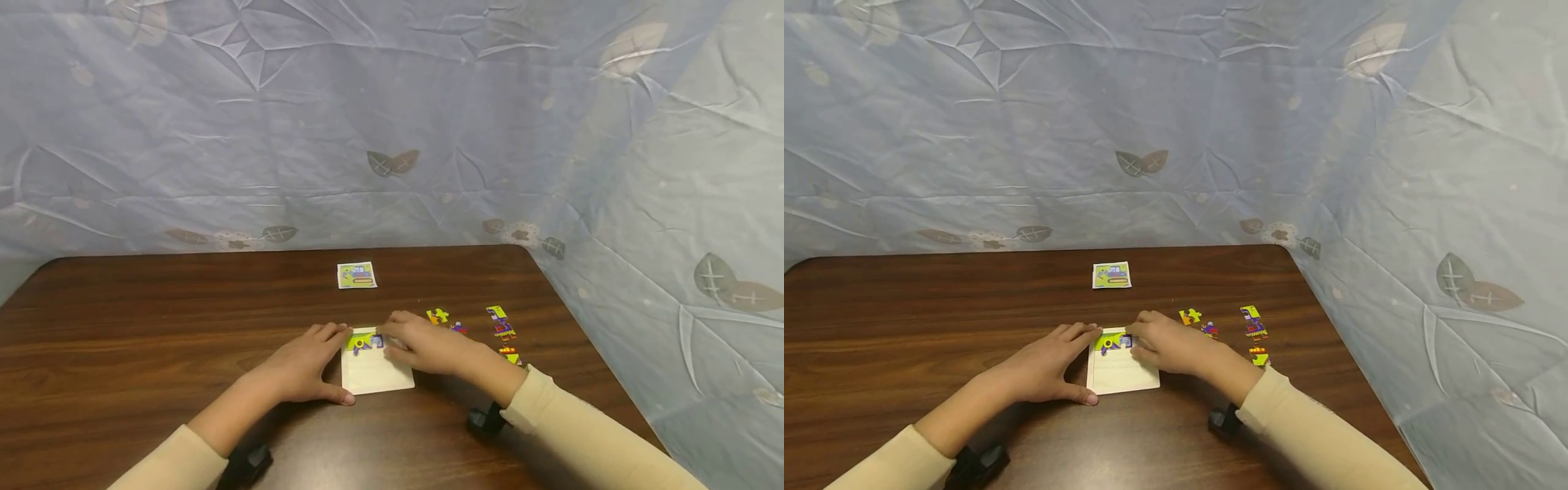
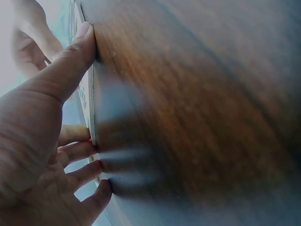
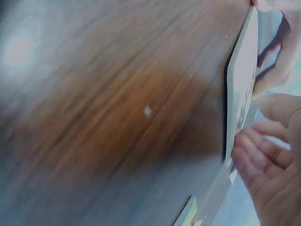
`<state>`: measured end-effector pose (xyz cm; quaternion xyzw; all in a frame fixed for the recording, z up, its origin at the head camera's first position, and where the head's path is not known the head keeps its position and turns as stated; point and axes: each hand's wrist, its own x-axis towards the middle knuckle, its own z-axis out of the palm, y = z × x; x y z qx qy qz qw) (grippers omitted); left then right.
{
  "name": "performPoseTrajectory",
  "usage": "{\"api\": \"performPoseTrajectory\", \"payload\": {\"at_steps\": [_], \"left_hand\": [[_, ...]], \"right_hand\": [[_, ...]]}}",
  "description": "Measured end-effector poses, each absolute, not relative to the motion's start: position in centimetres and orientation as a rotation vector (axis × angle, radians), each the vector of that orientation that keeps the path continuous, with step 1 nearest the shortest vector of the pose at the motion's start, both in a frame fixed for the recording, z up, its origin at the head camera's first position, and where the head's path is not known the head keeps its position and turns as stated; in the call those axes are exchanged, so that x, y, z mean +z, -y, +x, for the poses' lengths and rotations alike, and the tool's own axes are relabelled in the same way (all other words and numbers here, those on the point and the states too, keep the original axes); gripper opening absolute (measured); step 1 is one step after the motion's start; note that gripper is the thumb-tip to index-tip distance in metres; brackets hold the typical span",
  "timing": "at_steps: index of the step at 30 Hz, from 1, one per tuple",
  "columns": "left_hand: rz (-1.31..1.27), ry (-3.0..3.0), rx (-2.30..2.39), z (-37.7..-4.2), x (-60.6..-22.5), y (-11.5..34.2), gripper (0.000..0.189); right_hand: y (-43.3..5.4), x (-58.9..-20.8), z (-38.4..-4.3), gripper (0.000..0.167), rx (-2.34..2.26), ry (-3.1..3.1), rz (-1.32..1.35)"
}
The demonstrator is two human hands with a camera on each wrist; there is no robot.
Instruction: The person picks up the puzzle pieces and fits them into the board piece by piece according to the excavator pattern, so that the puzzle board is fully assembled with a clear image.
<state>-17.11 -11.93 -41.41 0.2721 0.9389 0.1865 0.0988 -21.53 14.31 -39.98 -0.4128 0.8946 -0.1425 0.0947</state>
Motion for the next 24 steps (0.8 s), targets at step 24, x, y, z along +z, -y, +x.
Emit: {"api": "performPoseTrajectory", "payload": {"at_steps": [24], "left_hand": [[0.688, -2.722, 0.576, -16.9, -41.6, 12.0, 0.116]], "right_hand": [[-33.5, -40.7, -25.6, 0.027, -0.625, -2.945, -0.821]]}}
